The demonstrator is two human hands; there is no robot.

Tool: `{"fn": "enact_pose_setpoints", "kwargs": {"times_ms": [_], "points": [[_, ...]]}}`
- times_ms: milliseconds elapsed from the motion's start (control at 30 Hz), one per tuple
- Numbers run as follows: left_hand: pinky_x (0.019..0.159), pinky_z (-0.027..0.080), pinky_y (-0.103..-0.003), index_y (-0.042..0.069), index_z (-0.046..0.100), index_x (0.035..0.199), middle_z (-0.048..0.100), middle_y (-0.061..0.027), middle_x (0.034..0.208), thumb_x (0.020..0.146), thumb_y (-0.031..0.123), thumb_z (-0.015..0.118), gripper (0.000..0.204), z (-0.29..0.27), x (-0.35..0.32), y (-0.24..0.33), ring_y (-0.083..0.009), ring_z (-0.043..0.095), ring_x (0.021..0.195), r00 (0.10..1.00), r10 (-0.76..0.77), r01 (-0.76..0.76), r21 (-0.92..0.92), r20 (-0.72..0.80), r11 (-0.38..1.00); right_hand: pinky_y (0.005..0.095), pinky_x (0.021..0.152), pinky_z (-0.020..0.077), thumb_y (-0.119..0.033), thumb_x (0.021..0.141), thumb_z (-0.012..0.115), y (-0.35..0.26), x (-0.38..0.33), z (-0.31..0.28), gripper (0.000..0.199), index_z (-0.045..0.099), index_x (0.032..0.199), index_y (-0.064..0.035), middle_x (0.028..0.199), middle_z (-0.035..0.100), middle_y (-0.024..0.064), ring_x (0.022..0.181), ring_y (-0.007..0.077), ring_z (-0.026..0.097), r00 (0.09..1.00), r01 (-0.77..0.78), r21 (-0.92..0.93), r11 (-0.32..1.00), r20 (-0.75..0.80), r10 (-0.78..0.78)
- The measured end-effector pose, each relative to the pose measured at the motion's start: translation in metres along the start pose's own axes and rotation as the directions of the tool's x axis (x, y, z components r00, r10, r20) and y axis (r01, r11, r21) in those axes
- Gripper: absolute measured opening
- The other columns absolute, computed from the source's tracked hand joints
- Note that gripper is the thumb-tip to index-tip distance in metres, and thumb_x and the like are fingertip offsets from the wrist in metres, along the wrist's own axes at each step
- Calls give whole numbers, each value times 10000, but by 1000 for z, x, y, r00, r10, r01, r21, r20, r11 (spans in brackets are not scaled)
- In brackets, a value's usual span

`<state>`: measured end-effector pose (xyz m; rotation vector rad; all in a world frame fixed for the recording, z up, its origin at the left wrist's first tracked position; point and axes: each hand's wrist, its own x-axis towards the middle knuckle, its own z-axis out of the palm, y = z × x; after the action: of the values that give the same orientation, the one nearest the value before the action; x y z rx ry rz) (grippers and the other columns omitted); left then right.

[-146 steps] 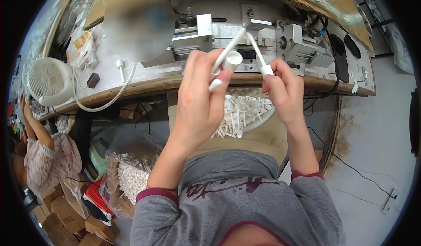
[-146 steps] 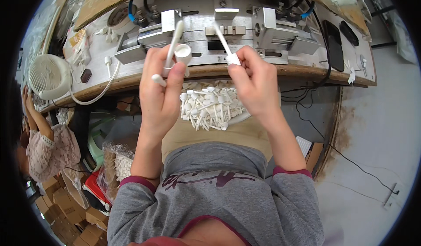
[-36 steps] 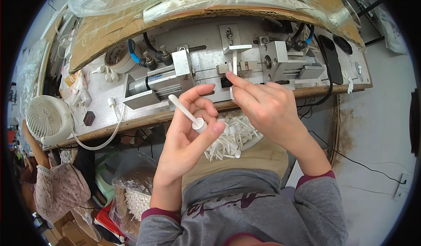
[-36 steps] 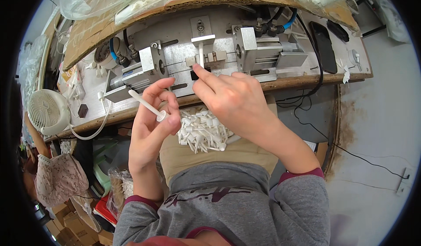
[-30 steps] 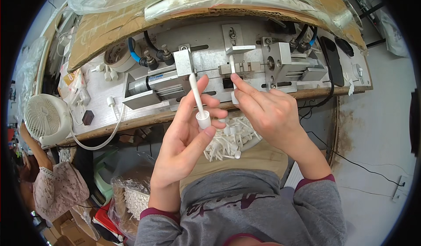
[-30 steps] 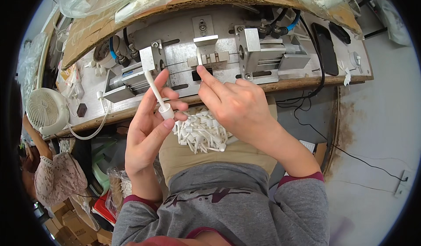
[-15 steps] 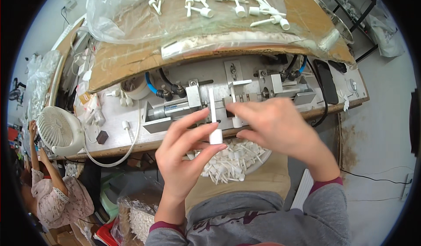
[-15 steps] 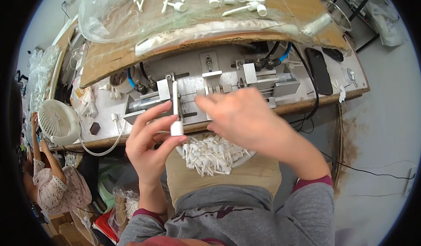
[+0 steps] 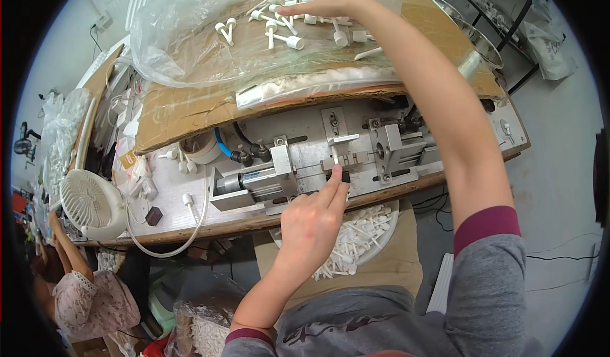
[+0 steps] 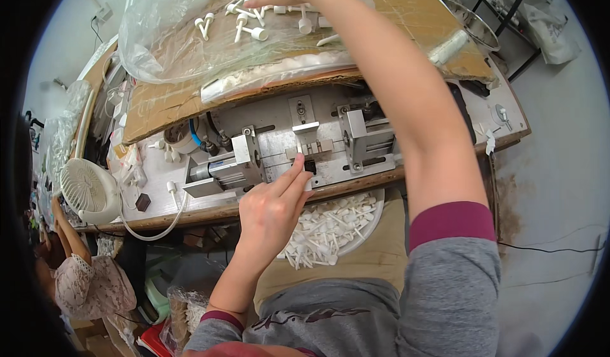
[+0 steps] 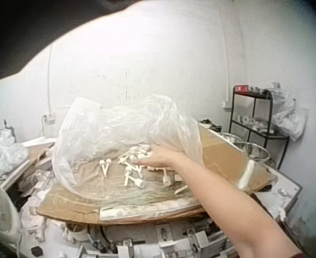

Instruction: Assembling plastic spray pump heads using a pneumatic press jig on a workshop bench.

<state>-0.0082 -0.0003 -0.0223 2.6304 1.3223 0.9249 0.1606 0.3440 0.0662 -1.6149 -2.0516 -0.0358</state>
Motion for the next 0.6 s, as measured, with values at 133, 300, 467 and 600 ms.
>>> {"fn": "enact_pose_setpoints", "kwargs": {"times_ms": [133, 300, 467, 600], "points": [[551, 503, -298, 74, 711, 1000, 677, -78, 1231, 757, 137, 776, 260, -5, 5, -7, -220, 632, 571, 998, -23, 24, -24, 59, 999, 454, 976, 480, -650, 700, 745, -28, -11, 6, 800, 576, 1323, -177, 1312, 592, 213, 1215, 375, 564, 970, 78, -78, 994, 236, -57], [543, 510, -299, 80, 710, 993, 670, -73, 1245, 762, 153, 774, 251, -4, 2, -7, -233, 643, 561, 996, -60, 64, -49, 69, 997, 459, 975, 467, -648, 718, 738, -44, -41, -14, 734, 599, 1288, -207, 1263, 580, 193, 1209, 368, 548, 933, 233, -30, 972, 289, -215], [550, 518, -302, 83, 710, 995, 671, -65, 1245, 766, 161, 775, 250, -2, 1, -11, -234, 658, 588, 998, -50, 54, -87, 45, 995, 459, 960, 463, -583, 760, 748, -41, -79, -39, 607, 648, 1229, -210, 1196, 569, 156, 1199, 345, 535, 933, 325, 75, 943, 140, -333], [550, 521, -307, 82, 706, 1006, 667, -71, 1250, 775, 168, 772, 256, 0, 2, -12, -240, 664, 598, 999, -26, 30, -91, 40, 995, 449, 942, 466, -473, 806, 752, -23, -82, -52, 476, 671, 1200, -220, 1141, 579, 114, 1142, 283, 549, 917, 345, 192, 919, 138, -374]]}}
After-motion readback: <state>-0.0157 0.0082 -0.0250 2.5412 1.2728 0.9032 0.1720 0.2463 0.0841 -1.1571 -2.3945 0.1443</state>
